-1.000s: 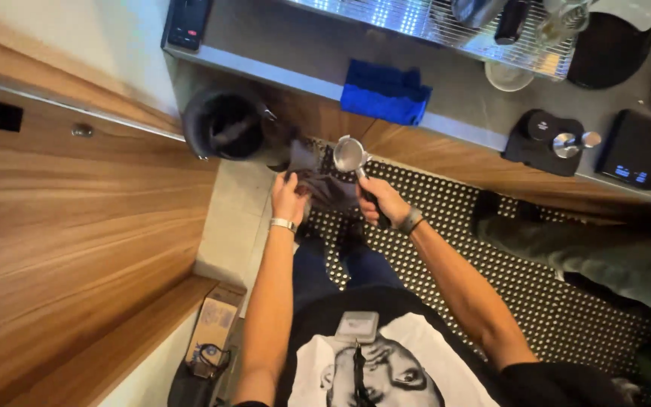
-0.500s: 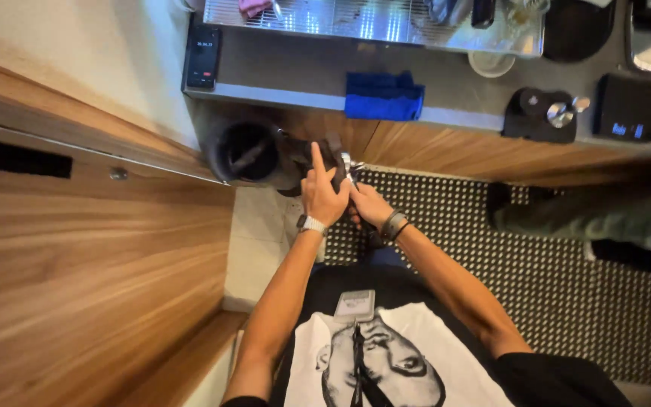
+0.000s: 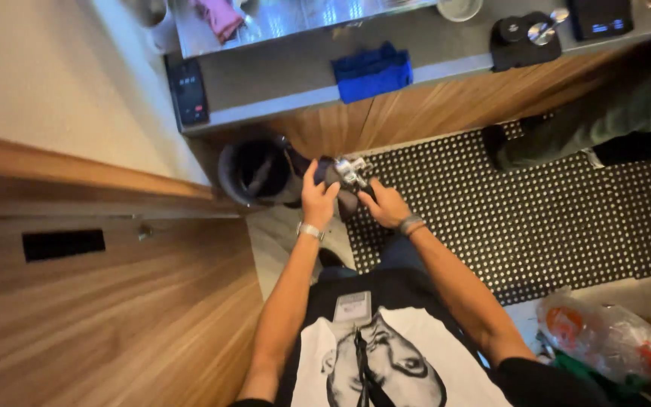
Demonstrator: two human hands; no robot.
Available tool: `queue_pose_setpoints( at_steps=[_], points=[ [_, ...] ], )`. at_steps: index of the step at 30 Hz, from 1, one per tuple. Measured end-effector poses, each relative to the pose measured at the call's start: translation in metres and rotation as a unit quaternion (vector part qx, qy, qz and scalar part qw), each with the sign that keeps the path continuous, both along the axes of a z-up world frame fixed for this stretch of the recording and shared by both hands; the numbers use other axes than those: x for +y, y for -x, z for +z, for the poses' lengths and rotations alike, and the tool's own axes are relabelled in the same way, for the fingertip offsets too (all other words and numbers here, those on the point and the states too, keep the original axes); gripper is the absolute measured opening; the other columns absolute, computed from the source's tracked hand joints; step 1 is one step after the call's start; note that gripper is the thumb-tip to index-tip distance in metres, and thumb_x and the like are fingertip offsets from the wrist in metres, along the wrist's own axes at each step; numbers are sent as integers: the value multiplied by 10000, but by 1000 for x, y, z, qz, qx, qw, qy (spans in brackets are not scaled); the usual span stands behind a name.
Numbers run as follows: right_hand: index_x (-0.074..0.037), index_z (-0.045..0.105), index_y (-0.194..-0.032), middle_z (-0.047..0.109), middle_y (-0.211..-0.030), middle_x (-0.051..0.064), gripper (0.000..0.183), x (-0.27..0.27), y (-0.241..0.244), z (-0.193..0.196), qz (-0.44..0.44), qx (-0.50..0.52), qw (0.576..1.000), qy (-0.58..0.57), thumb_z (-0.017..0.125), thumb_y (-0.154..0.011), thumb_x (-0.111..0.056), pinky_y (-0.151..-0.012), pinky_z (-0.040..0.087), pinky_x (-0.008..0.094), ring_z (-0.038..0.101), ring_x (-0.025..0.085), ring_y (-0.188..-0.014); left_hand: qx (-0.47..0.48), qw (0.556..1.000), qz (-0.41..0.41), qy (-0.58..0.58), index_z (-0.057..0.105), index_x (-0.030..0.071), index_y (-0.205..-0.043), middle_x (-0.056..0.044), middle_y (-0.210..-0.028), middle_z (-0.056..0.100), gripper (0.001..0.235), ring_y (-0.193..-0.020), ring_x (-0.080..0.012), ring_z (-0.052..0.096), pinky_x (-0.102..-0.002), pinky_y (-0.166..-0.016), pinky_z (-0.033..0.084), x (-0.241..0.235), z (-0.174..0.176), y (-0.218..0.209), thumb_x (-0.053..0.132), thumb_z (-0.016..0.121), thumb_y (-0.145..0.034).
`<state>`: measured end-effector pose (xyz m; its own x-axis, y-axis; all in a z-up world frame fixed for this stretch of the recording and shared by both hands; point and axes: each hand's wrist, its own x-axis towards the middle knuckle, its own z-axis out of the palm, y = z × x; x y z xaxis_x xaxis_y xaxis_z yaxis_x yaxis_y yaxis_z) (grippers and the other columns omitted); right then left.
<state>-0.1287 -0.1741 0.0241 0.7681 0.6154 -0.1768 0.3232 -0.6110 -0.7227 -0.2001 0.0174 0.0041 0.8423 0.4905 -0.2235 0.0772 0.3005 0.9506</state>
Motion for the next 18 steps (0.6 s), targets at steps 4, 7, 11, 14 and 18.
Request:
queue_pose_setpoints(
  at_steps=[4, 7, 11, 14, 18],
  points=[
    [-50, 539, -963, 421, -524, 31, 326, -17, 28, 35, -95, 398, 888, -209, 425, -1099, -324, -326, 477, 364, 483, 183, -365, 113, 987, 47, 108, 712, 118, -1205, -79, -1019, 675, 300, -841, -171, 695, -279, -723, 627, 6, -69, 4, 60, 747, -912],
    [-66, 542, -975, 356, -520, -3, 378, -36, 34, 44, -125, 482, 823, -273, 481, -1070, -427, -300, 429, 349, 425, 150, -343, 138, 965, 47, 217, 752, 152, -1106, -15, -961, 491, 205, -787, -180, 621, -282, -700, 594, -15, -43, 10, 89, 765, -912],
    [-72, 551, -989, 366, -524, -1, 411, -37, 28, 41, -131, 498, 814, -269, 518, -1061, -475, -309, 412, 345, 419, 149, -358, 83, 980, 87, 160, 758, 134, -1106, -11, -952, 606, 231, -845, -143, 596, -270, -757, 500, -31, 35, -9, 174, 809, -885],
    [-95, 563, -1102, 520, -654, 62, 357, -33, 42, 7, -192, 471, 836, -207, 562, -1035, -445, -424, 509, 355, 564, 177, -494, 30, 984, 52, -169, 625, 140, -1308, -35, -955, 741, 470, -1045, -148, 640, -285, -925, 496, -54, 89, -10, 357, 755, -911],
    [-53, 595, -1039, 669, -654, 177, 329, -21, 36, 9, -262, 388, 852, -233, 568, -1054, -381, -437, 579, 437, 713, 274, -514, -201, 852, -18, -482, 775, 72, -943, -218, -1514, 533, 299, -1218, -320, 651, -374, -941, 546, -65, 107, -22, 354, 808, -847]
  ],
)
